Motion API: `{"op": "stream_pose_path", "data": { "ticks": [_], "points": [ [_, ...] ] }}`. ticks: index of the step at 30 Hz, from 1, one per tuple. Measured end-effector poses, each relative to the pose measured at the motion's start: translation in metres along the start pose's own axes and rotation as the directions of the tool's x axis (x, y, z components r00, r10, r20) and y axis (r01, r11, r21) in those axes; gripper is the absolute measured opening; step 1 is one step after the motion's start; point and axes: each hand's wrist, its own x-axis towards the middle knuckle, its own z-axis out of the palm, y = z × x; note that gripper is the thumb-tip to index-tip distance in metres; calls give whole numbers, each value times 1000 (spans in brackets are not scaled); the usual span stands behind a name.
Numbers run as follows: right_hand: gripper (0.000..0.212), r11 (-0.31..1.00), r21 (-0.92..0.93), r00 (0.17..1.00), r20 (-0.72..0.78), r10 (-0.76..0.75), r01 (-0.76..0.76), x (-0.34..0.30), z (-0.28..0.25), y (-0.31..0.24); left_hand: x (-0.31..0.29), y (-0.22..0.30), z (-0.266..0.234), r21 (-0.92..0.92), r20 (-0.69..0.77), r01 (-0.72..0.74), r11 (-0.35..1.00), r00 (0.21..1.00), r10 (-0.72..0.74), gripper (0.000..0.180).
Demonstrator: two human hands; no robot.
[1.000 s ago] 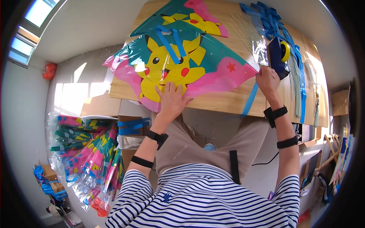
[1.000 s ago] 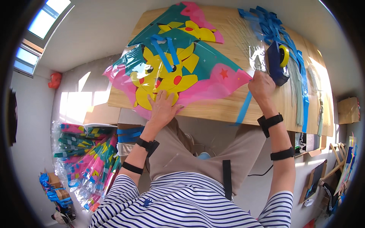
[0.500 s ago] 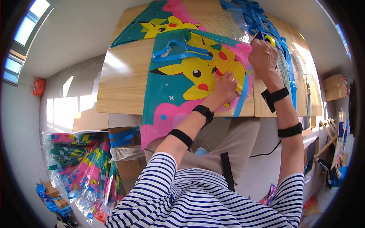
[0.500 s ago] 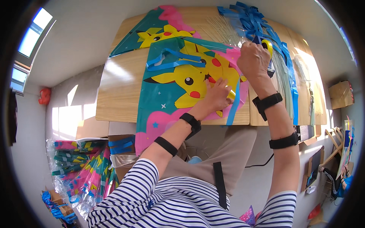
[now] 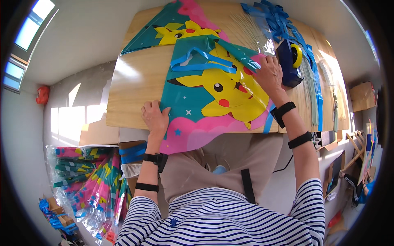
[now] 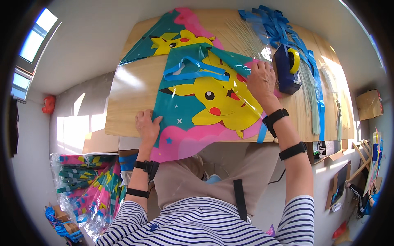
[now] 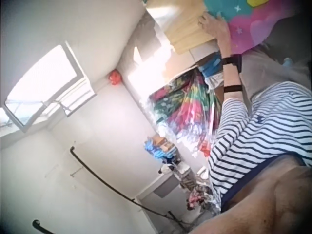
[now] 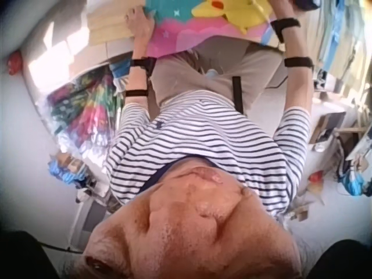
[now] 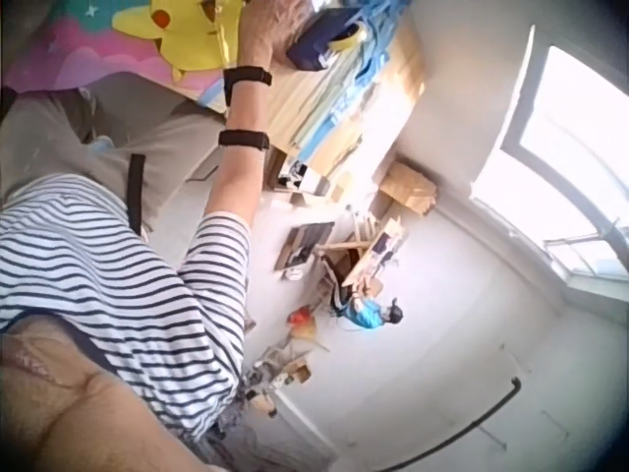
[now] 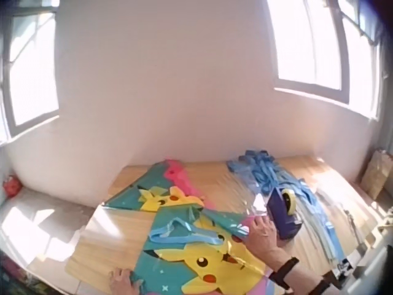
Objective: Assemble a character kite by taping structural materials and streamers to the kite body.
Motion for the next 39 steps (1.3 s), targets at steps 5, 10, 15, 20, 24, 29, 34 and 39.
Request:
{"op": "stream_pose_path", "data": {
  "ticks": [5, 10, 15, 20, 24, 29, 34, 39],
  "points": [
    [53, 1000, 26, 1000, -31, 2, -2, 29, 54, 3, 13, -5, 10, -170, 16, 115, 979, 993, -114, 26],
    [30, 999, 7, 993, 104, 48, -49, 46, 87, 17, 18, -10, 16, -219, 18, 106, 970, 994, -104, 22],
    [13, 996, -32, 997, -1, 80, -80, 51, 77, 17, 30, 0, 13, -310, 31, 163, 937, 986, -161, 16],
    [14, 986, -112, 984, -140, 110, -126, 76, 54, 32, 68, 22, 26, -393, 38, 164, 905, 986, -162, 17],
    [20, 971, -182, 977, -171, 125, -156, 83, 48, 38, 92, 46, 39, -290, 18, 106, 951, 994, -106, 27],
    [17, 999, 16, 974, -225, -31, 36, 75, 54, 7, 85, 64, 30, -109, -43, -72, 991, 997, 68, 42],
    [16, 953, 296, 998, 32, 53, -60, 74, 85, -29, 43, 68, 15, -91, 129, -363, 927, 919, 372, 57],
    [19, 936, 340, 995, 8, -98, 90, 98, 93, -66, 17, 57, 16, -44, 263, -343, 938, 902, 342, 69]
  ]
}}
